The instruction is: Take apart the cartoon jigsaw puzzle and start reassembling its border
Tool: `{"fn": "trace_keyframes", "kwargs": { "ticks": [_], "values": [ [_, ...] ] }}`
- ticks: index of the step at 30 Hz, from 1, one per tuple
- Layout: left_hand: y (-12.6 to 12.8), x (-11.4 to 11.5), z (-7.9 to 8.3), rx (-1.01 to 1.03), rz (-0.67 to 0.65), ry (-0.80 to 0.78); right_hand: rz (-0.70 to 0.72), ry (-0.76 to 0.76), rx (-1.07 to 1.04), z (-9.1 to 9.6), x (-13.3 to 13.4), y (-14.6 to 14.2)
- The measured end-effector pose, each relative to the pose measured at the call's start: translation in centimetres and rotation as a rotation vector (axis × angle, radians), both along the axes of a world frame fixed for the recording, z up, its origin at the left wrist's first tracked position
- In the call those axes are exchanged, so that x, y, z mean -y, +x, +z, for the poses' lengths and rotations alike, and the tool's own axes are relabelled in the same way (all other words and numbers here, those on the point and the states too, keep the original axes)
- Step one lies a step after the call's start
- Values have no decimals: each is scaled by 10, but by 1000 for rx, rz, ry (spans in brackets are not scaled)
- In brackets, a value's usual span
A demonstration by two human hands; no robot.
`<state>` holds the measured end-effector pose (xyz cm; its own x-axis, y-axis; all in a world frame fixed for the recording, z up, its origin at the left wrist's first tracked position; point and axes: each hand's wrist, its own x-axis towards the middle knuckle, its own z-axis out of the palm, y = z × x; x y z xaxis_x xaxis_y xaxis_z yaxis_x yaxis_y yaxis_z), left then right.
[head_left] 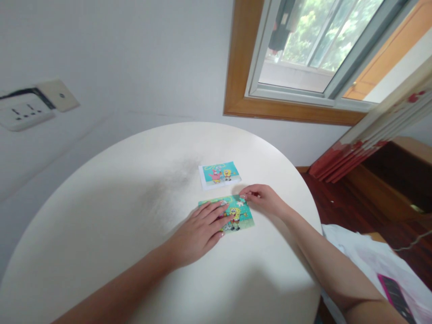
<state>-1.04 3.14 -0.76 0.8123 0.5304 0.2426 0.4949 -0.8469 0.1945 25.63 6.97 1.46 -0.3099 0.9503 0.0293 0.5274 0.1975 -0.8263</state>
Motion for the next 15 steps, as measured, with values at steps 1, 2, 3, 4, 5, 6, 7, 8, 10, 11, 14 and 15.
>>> {"fn": "trace_keyframes", "kwargs": {
  "ticks": [1,2,3,4,5,6,7,8,10,11,14,15],
  "values": [
    [0,0,0,-1,0,0,-3,-12,-9,0,0,0],
    [0,0,0,-2,0,-1,-6,-28,-24,0,1,0],
    [0,0,0,-3,0,-3,-11,-40,-41,0,1,0],
    [0,0,0,-3,-1,-4,-15,-44,-54,0,1,0],
    [0,0,0,0,-2,-5,-19,-38,-56,0,1,0],
    [0,0,1,7,-3,-4,-23,-22,-42,0,2,-1],
    [0,0,1,15,-4,-2,-27,4,-11,0,2,-1],
    [0,0,1,23,-5,1,-32,40,28,1,2,-2],
    [0,0,1,25,-5,5,-36,126,100,1,1,-3],
    [0,0,1,24,-5,8,-37,168,122,0,0,-4],
    [0,0,1,21,-5,13,-40,243,148,-3,-1,-6],
    [0,0,0,15,-4,14,-38,244,151,-4,-2,-6]
  ]
}}
